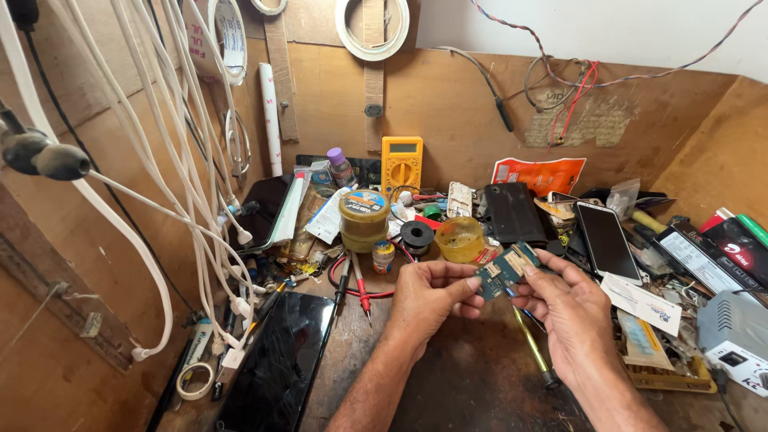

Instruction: The person applies a substance from a container to a circuit board using a thin tool and then uses a heat gun to apply heat to the board.

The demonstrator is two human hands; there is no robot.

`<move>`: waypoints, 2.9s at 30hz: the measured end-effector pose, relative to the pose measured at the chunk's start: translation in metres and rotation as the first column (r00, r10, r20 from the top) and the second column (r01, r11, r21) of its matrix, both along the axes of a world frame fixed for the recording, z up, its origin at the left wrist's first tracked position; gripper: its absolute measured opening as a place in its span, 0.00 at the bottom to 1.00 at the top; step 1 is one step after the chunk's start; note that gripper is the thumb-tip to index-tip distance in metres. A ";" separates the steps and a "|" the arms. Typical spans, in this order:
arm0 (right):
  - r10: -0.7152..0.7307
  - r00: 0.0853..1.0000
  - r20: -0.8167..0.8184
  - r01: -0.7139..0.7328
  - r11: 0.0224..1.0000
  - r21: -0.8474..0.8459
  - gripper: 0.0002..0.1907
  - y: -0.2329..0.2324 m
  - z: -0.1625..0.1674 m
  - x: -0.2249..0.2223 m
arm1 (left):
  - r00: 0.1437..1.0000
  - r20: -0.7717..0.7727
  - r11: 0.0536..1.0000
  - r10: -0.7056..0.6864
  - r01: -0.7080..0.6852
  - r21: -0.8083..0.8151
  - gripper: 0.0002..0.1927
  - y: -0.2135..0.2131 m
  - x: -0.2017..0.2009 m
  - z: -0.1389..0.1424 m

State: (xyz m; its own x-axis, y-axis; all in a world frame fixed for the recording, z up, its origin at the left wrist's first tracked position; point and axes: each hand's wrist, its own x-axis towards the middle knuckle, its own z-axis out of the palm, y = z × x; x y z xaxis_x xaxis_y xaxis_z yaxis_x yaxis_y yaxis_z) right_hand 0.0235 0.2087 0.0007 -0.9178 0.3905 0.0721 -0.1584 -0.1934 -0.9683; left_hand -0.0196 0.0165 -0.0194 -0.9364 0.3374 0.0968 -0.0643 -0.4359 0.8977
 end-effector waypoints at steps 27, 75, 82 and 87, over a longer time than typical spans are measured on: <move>-0.050 0.927 -0.372 0.365 0.360 0.859 0.30 -0.026 0.013 0.022 | 0.999 0.050 0.997 0.020 -0.024 0.072 0.13 -0.006 0.003 0.007; -0.287 0.829 -0.480 0.426 0.880 0.209 0.09 0.029 -0.022 0.013 | 0.986 0.044 0.983 0.159 -0.163 0.089 0.11 0.007 -0.002 -0.009; -0.239 0.858 -0.454 0.389 0.880 0.273 0.08 0.024 -0.025 0.018 | 0.989 0.054 0.990 0.136 -0.137 0.020 0.09 0.005 -0.003 -0.022; -0.167 0.861 -0.480 0.353 0.876 0.328 0.05 0.024 -0.030 0.022 | 0.989 0.057 0.990 0.137 -0.138 0.029 0.09 0.004 -0.003 -0.025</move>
State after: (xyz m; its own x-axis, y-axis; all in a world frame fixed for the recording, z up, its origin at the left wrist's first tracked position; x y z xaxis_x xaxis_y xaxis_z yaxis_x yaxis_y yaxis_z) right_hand 0.0451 0.2323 -0.0297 -0.6262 0.4628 0.6274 -0.5587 0.2948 -0.7752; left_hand -0.0225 0.0201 -0.0449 -0.9778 0.2026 0.0528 -0.0504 -0.4728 0.8797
